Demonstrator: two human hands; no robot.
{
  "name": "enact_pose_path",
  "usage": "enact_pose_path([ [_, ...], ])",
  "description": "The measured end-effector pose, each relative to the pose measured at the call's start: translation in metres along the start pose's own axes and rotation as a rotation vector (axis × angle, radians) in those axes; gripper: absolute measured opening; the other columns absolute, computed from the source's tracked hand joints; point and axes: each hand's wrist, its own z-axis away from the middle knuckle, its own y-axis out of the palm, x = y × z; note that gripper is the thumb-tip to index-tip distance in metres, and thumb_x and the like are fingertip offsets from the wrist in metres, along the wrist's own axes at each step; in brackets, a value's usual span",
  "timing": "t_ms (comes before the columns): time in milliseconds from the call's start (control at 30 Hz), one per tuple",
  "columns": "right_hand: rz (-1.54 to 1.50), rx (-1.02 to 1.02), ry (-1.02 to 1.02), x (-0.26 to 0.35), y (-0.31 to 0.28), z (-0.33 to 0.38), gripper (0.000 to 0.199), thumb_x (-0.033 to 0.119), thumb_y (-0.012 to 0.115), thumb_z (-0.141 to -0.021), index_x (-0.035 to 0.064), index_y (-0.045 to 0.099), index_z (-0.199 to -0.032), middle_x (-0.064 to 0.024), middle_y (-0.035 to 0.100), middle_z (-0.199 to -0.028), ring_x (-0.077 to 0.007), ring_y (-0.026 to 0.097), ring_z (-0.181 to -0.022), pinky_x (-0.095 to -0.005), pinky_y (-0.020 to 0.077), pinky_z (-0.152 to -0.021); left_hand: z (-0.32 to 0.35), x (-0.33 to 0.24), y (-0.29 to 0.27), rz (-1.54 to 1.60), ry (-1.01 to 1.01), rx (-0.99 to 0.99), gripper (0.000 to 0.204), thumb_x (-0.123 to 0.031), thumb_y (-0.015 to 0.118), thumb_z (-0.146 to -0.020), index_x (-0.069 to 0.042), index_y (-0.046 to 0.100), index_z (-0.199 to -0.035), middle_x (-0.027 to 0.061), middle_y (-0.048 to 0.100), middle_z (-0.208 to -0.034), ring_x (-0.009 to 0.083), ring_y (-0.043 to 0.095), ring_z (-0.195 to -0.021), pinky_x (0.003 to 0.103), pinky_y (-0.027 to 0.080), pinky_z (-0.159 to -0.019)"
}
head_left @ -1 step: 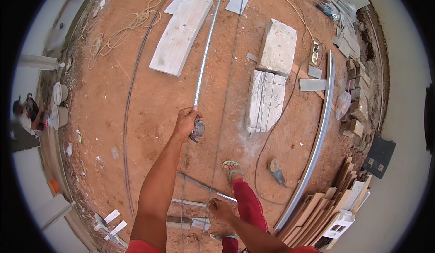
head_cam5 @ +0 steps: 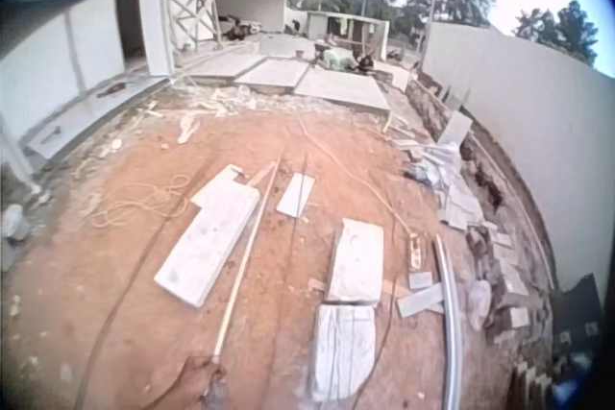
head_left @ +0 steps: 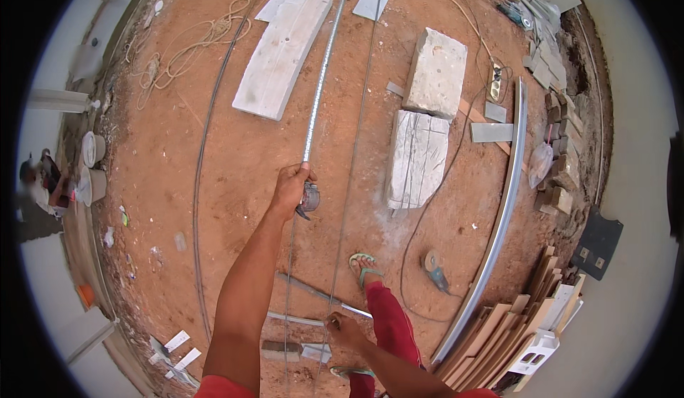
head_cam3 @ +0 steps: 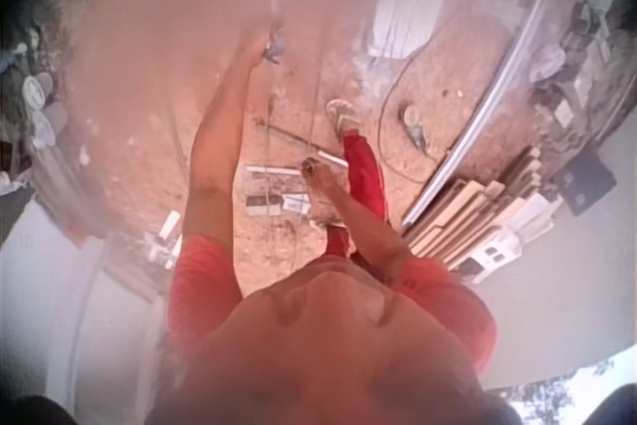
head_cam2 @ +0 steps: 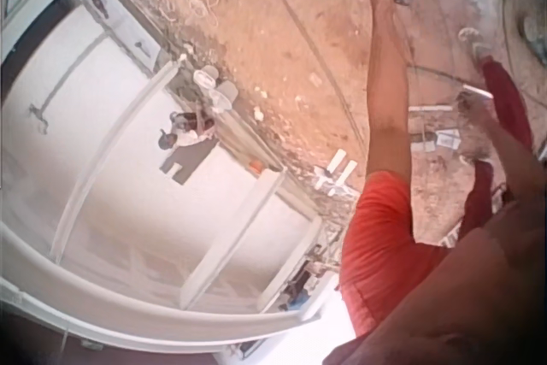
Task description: The person measures a long metal rod with a tape measure and marks it with a piece of chalk. They then use an angle grinder to cut the rod at the marked point, producing sparks. The person repeats this process for a second rod, measuring, marking, and cutting it to size.
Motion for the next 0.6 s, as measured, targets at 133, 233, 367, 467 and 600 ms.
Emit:
enact_pose_path([
  [133,-0.083,0.101,0.071,0.032,-0.024,-0.002,0.034,0.036,0.059,-0.101,0.0052,0.066,-0.114,-0.0256,0.072,-0.089,-0.0424,0.071,-0.088,-0.0504,0.0536,-0.077,-0.052,-0.008,0.007,0.023,-0.007,0.011,0.042,-0.031,0.056,-0.109,-0.001,0.069,-0.082,0.0031,0.063,-0.075,0.0106,0.054,-0.064,0.03,0.046,-0.062],
  [233,-0.099,0.086,0.076,0.036,-0.027,-0.009,0.033,0.035,0.059,-0.101,0.0051,0.066,-0.113,-0.0254,0.072,-0.09,-0.0418,0.072,-0.089,-0.0504,0.0535,-0.077,-0.074,-0.019,0.018,0.021,-0.023,-0.005,0.042,-0.031,0.057,-0.108,-0.001,0.069,-0.081,0.0025,0.062,-0.072,0.0099,0.052,-0.059,0.03,0.045,-0.057],
  [367,-0.104,0.088,0.079,0.042,-0.03,-0.015,0.033,0.035,0.059,-0.101,0.0049,0.066,-0.113,-0.0247,0.072,-0.089,-0.041,0.072,-0.088,-0.0499,0.0536,-0.077,-0.095,-0.027,0.021,-0.014,-0.049,-0.022,0.043,-0.032,0.057,-0.107,-0.001,0.068,-0.08,0.0025,0.061,-0.071,0.0103,0.051,-0.057,0.03,0.043,-0.054],
  [467,-0.134,0.096,0.06,0.044,-0.029,-0.019,0.034,0.036,0.059,-0.101,0.0048,0.066,-0.113,-0.024,0.072,-0.088,-0.0405,0.072,-0.087,-0.0495,0.0535,-0.076,-0.106,-0.025,0.019,-0.005,0.001,-0.007,0.042,-0.032,0.058,-0.107,-0.001,0.068,-0.08,0.0023,0.06,-0.07,0.0106,0.051,-0.056,0.03,0.043,-0.054],
  [600,-0.14,0.101,0.057,0.046,-0.032,-0.024,0.034,0.036,0.059,-0.101,0.0047,0.066,-0.112,-0.0225,0.072,-0.086,-0.0387,0.072,-0.084,-0.0483,0.0533,-0.075,-0.114,-0.025,0.017,0.008,-0.034,-0.006,0.041,-0.032,0.058,-0.107,-0.002,0.068,-0.08,0.0022,0.06,-0.07,0.0107,0.052,-0.057,0.03,0.043,-0.054],
])
